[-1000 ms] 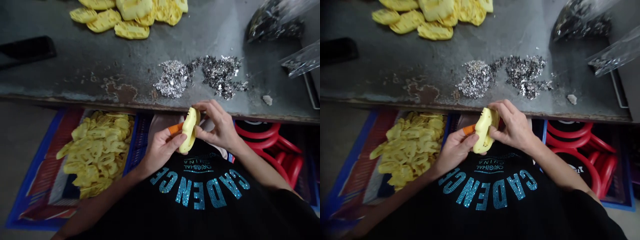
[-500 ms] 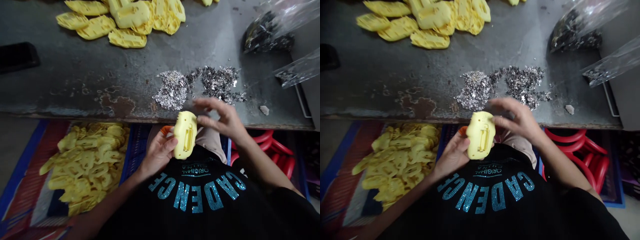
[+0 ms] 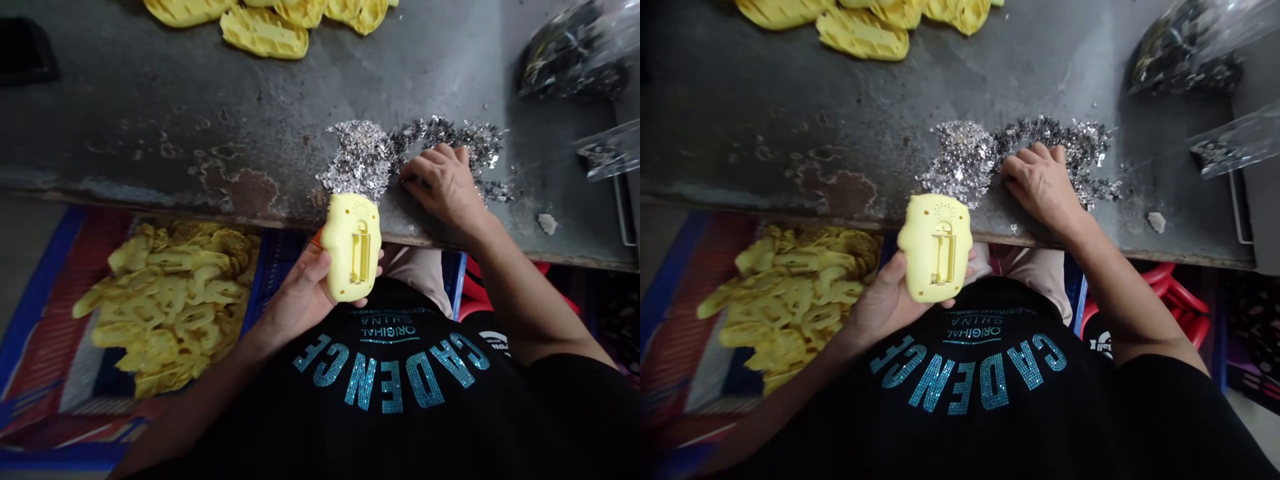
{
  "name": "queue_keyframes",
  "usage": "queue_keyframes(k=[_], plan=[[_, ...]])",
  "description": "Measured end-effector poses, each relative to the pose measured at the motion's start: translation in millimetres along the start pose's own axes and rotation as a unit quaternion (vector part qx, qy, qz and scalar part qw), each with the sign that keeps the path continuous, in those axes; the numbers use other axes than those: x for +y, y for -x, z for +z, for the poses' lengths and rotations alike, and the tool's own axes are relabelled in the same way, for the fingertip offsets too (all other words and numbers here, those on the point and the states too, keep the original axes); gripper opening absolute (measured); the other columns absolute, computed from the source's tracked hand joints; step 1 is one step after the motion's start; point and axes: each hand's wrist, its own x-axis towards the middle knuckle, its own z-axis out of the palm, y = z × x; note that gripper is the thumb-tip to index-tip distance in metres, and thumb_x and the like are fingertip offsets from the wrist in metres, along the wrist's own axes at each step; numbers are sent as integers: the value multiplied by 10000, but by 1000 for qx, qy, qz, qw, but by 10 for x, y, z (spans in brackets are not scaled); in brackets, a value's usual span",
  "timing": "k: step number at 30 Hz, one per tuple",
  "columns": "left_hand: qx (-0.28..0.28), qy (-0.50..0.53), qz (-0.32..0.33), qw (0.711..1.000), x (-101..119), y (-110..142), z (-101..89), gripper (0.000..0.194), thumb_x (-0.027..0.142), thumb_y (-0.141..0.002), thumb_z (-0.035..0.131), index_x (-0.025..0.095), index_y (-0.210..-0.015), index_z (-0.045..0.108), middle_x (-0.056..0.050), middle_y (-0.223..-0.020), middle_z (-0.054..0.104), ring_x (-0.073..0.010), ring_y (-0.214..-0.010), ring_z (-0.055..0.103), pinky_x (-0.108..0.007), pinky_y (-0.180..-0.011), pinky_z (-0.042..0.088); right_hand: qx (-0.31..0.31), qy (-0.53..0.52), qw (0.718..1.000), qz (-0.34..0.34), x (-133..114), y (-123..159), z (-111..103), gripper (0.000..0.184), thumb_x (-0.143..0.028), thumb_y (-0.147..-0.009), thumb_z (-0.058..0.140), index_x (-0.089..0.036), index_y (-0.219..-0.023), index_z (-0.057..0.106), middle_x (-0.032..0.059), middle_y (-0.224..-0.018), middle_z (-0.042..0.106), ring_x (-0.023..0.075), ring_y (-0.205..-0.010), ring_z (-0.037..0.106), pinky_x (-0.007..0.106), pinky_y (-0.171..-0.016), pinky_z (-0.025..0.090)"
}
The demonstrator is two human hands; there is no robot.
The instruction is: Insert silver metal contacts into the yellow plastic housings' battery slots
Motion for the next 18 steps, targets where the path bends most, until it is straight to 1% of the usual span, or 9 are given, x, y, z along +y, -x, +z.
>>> queue_keyframes(k=[1, 3, 5, 6, 8, 10, 11, 14, 18], plan=[[3, 3, 0, 1000, -8, -2, 26, 864, 652, -935, 972, 287, -1646, 645, -164, -1390, 885, -372, -1175, 906, -272, -625, 732, -4, -4, 1000, 2, 2, -14, -11, 13, -278, -1016, 751, -272, -1016, 763, 86, -1015, 759, 393, -1155, 685, 734, -1182, 487], [12, 7, 3, 1000, -25, 4, 85, 851, 658, -933, 968, 255, -1617, 665, -166, -1358, 891, -358, -1137, 910, -251, -606, 714, -8, -23, 1000, 3, -69, -10, -92, 74, -311, -1027, 762, -261, -974, 751, 91, -999, 768, 396, -1140, 706, 750, -1195, 487], [20, 4, 1, 1000, -43, 20, 140, 820, 673, -925, 967, 240, -1567, 699, -158, -1329, 896, -343, -1089, 912, -243, -594, 706, -5, -73, 997, -5, -251, 64, -245, 113, -359, -1054, 757, -272, -983, 764, 72, -999, 796, 361, -1079, 733, 725, -1190, 518], [21, 1, -3, 1000, -53, 30, 165, 811, 686, -920, 965, 241, -1549, 710, -153, -1317, 898, -341, -1072, 912, -246, -592, 706, -6, -113, 994, -8, -370, 128, -338, 114, -386, -1071, 749, -288, -1022, 781, 58, -1022, 818, 335, -1042, 749, 685, -1162, 557], [17, -6, -11, 1000, -77, 47, 205, 789, 704, -926, 951, 251, -1531, 723, -139, -1302, 899, -347, -1065, 911, -253, -593, 705, -14, -218, 976, 0, -616, 291, -513, 152, -468, -1089, 756, -325, -1065, 800, 31, -1033, 843, 290, -944, 770, 574, -1009, 647], [5, -12, -14, 1000, -103, 60, 238, 744, 710, -959, 914, 247, -1512, 734, -120, -1277, 901, -352, -1068, 910, -247, -589, 695, -19, -294, 956, 2, -811, 453, -636, 190, -524, -1084, 769, -343, -1040, 804, 25, -1013, 850, 272, -898, 780, 525, -899, 678], [-4, -15, -15, 1000, -116, 65, 253, 717, 703, -983, 891, 241, -1509, 734, -111, -1267, 900, -353, -1074, 908, -243, -591, 690, -22, -306, 952, 3, -877, 519, -673, 198, -539, -1079, 775, -350, -1026, 805, 29, -1005, 851, 273, -899, 784, 519, -880, 683], [-24, -16, -28, 999, -153, 82, 303, 691, 677, -1019, 860, 232, -1528, 715, -105, -1243, 897, -347, -1054, 912, -247, -592, 692, -27, -266, 963, -20, -957, 637, -725, 165, -517, -1083, 783, -360, -1040, 809, 39, -1011, 859, 284, -947, 793, 519, -887, 678], [-24, -13, -54, 998, -197, 110, 379, 705, 686, -1008, 871, 223, -1519, 727, -138, -1234, 898, -327, -998, 919, -243, -570, 700, -7, -182, 977, -110, -935, 689, -766, 133, -408, -1156, 722, -308, -1111, 797, 24, -1048, 845, 253, -955, 780, 471, -875, 653]])
